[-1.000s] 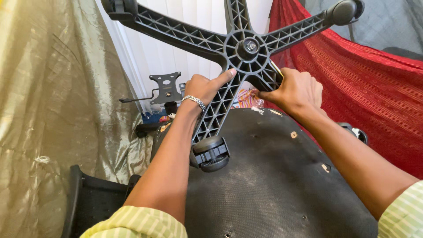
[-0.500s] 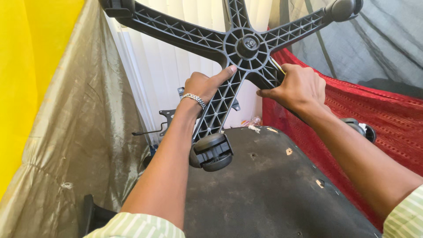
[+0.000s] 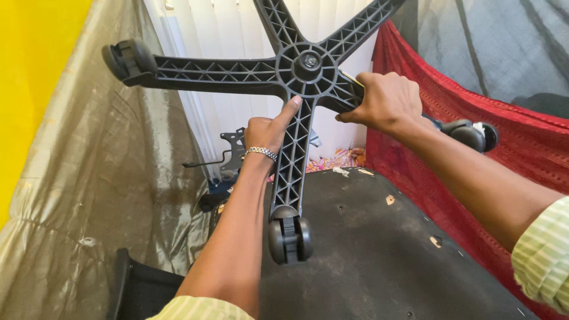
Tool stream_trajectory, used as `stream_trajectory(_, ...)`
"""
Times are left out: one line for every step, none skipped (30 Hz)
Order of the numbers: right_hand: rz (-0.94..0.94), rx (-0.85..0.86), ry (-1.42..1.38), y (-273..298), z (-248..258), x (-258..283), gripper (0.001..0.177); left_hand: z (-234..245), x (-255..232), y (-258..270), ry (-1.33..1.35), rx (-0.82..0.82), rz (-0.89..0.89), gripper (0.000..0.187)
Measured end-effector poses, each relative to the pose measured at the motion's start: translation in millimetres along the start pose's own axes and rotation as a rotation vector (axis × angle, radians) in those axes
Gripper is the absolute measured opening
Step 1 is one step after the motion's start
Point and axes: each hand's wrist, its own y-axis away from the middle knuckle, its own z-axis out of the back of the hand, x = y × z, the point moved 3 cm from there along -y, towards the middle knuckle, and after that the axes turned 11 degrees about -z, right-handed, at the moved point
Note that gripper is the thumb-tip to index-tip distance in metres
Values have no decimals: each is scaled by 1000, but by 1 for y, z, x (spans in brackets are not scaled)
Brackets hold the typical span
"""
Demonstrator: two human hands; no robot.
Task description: The person attaches caster wheels to a five-star chair base, then mounts the gas lift and seat plate to the underside of an office chair seat using a screwdriver and screws.
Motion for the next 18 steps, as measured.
stream_trajectory(35,-19,-8,-5,-3,3,61,0,5,-1,13,-22,18,84)
stream_trajectory(69,-36,-16,-10,-6,5,60,0,10,-1,25,-42,38,83)
stream_trajectory(103,-53,-24,-15,-8,8,60,0,13,-3,25,-52,49,83)
stream_trajectory(116,-63,-10,-21,-7,11,60,1,11,-8,27,-66,53,83)
stream_trajectory(129,-72,3,-27,-5,13,61,4,9,-12,29,-80,57,83)
stream_trajectory(140,-86,20,-33,-3,16,61,7,7,-16,49,-88,43,82)
stream_trajectory(137,-102,23,-37,0,19,61,10,4,-20,70,-96,29,82)
stream_trajectory(134,-119,28,-41,4,19,61,11,0,-22,92,-104,14,82)
stream_trajectory(132,-136,33,-44,9,20,61,12,-5,-22,100,-106,5,82)
stream_trajectory(149,-156,35,-46,16,21,61,15,-11,-23,109,-113,-8,82)
stream_trajectory(166,-176,37,-47,24,22,61,18,-17,-23,117,-119,-22,83)
stream_trajectory(184,-200,39,-47,33,24,60,22,-24,-23,123,-128,-29,82)
stream_trajectory(185,-203,52,-46,41,26,61,26,-30,-22,128,-137,-36,82)
stream_trajectory(186,-207,65,-44,49,27,61,29,-37,-19,135,-146,-45,81)
stream_trajectory(186,-211,77,-41,57,28,61,32,-44,-14,124,-149,-30,82)
stream_trajectory(184,-214,73,-37,66,29,62,35,-51,-10,114,-152,-18,83)
stream_trajectory(183,-216,69,-31,74,30,62,39,-57,-4,105,-156,-6,83)
stream_trajectory(181,-220,65,-25,83,31,63,42,-64,1,107,-153,4,83)
